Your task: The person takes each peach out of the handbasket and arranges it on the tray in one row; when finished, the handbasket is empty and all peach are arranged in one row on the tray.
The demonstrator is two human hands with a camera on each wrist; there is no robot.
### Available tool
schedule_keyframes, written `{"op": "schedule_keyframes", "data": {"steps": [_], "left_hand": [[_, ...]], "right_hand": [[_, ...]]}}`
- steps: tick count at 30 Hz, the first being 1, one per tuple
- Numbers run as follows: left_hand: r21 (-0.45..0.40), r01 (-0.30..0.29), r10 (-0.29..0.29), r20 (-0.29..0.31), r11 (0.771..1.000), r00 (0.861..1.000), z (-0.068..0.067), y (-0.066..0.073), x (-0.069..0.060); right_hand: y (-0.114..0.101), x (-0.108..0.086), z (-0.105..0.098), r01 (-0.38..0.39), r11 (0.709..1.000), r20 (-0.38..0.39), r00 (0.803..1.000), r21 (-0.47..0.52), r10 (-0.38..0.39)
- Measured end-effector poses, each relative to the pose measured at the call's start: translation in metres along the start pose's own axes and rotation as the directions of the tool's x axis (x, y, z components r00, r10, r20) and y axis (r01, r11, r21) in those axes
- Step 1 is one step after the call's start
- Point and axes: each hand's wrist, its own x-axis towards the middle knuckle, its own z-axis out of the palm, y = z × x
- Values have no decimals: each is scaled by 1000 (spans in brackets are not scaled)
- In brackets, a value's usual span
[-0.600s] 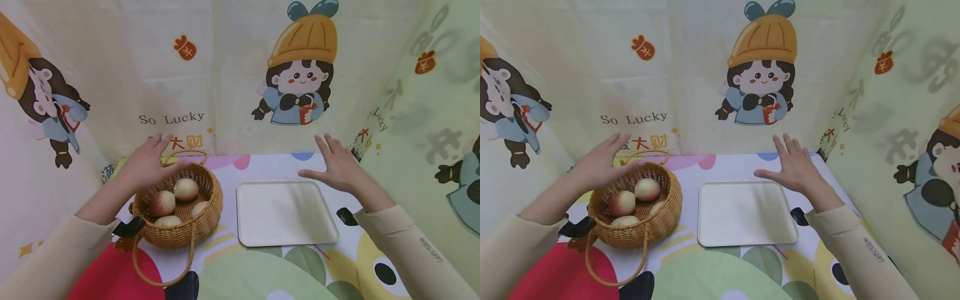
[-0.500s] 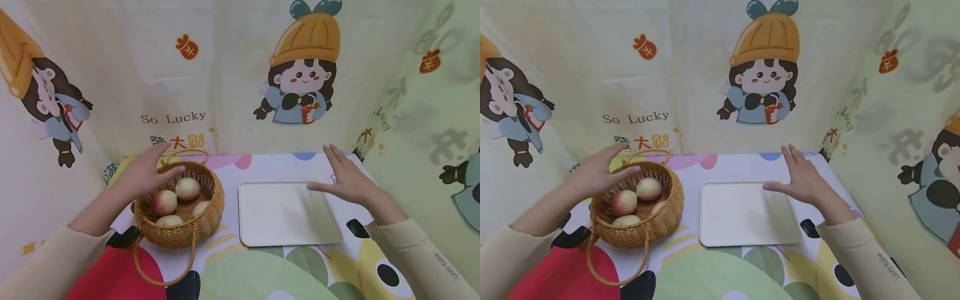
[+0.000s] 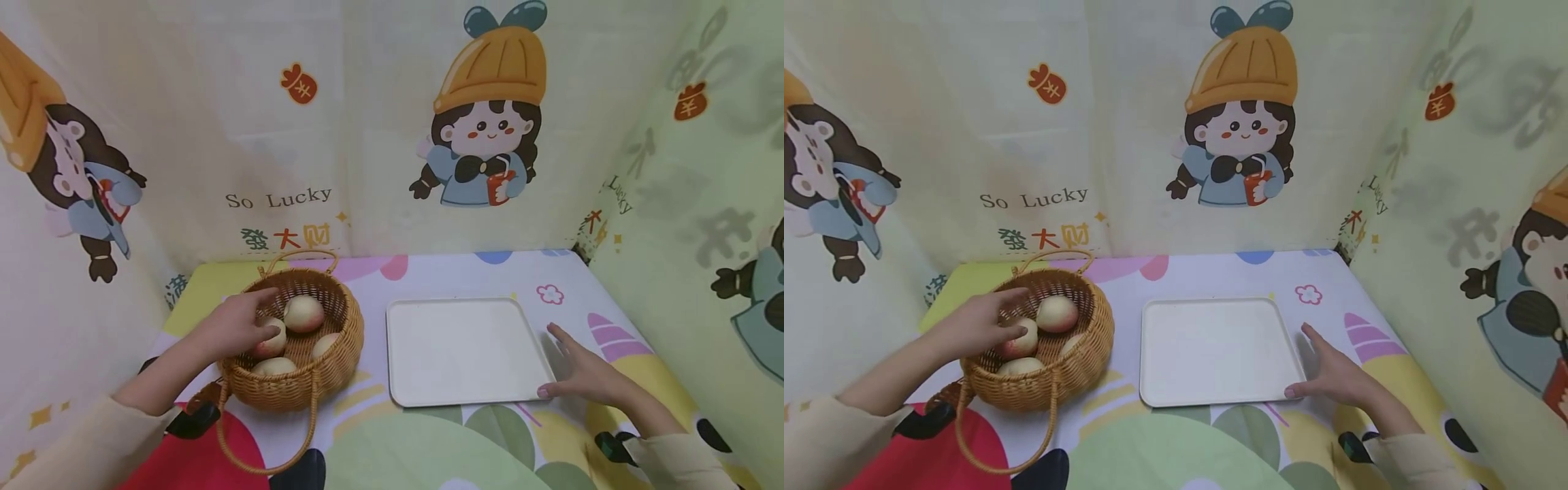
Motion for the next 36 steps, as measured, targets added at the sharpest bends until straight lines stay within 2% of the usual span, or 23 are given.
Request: {"op": "schedule_keyframes", "data": {"steps": [5,12,19,27,29,33,36], "left_hand": [[98,8,-10,18,995,1000,6,0,4],[260,36,-54,62,965,997,16,-1,10],[340,48,-96,124,939,988,22,-4,17],[368,78,-130,119,927,984,21,-2,19],[368,72,-122,113,927,986,21,-2,18],[346,44,-79,88,937,993,22,-5,19],[274,42,-63,68,961,996,21,-5,20]], "right_hand": [[10,-3,11,3,1000,-8,1000,-10,-3],[11,-2,19,44,999,-21,999,6,-44],[8,-4,20,22,997,-31,999,-68,-24],[7,-2,21,20,993,-43,999,-114,-25],[8,-2,22,21,993,-41,999,-115,-26],[10,-2,23,21,993,-37,999,-116,-25],[12,-2,24,19,994,-34,999,-106,-23]]}}
